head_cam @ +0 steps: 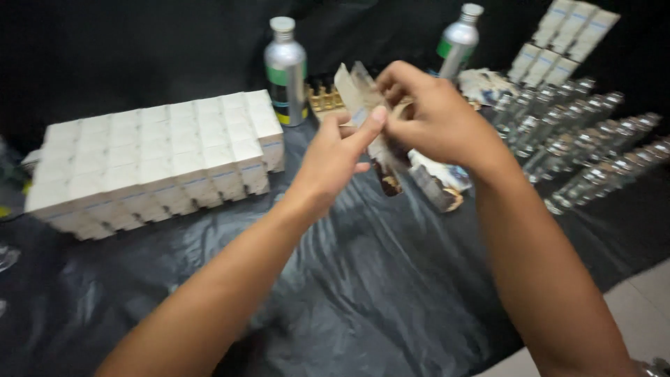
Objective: Folding cardboard boxes and placing small perfume bottles inside them for packaging.
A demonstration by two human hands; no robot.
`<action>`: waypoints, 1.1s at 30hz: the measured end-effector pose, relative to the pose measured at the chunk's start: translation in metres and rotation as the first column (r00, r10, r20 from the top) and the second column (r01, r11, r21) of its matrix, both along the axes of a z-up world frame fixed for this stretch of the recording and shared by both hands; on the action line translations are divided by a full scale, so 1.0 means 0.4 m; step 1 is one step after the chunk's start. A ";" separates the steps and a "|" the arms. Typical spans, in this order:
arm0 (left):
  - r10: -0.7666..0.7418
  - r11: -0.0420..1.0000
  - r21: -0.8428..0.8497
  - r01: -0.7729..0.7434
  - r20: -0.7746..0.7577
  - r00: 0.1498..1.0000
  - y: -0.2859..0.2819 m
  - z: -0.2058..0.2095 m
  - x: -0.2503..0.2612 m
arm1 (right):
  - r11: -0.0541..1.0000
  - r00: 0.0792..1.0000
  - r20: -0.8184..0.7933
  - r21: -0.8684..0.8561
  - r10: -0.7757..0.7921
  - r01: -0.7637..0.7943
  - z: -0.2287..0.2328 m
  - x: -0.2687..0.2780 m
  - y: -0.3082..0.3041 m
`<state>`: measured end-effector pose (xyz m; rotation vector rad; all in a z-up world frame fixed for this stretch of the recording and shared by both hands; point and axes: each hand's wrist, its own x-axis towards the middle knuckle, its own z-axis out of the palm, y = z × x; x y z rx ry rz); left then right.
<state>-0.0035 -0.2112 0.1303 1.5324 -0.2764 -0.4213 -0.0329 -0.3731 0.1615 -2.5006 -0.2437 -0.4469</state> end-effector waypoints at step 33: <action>0.325 0.917 -0.349 -0.192 0.377 0.867 0.469 -0.244 -0.026 | 0.775 0.749 -0.283 0.441 0.599 -0.453 -0.116 0.120 0.382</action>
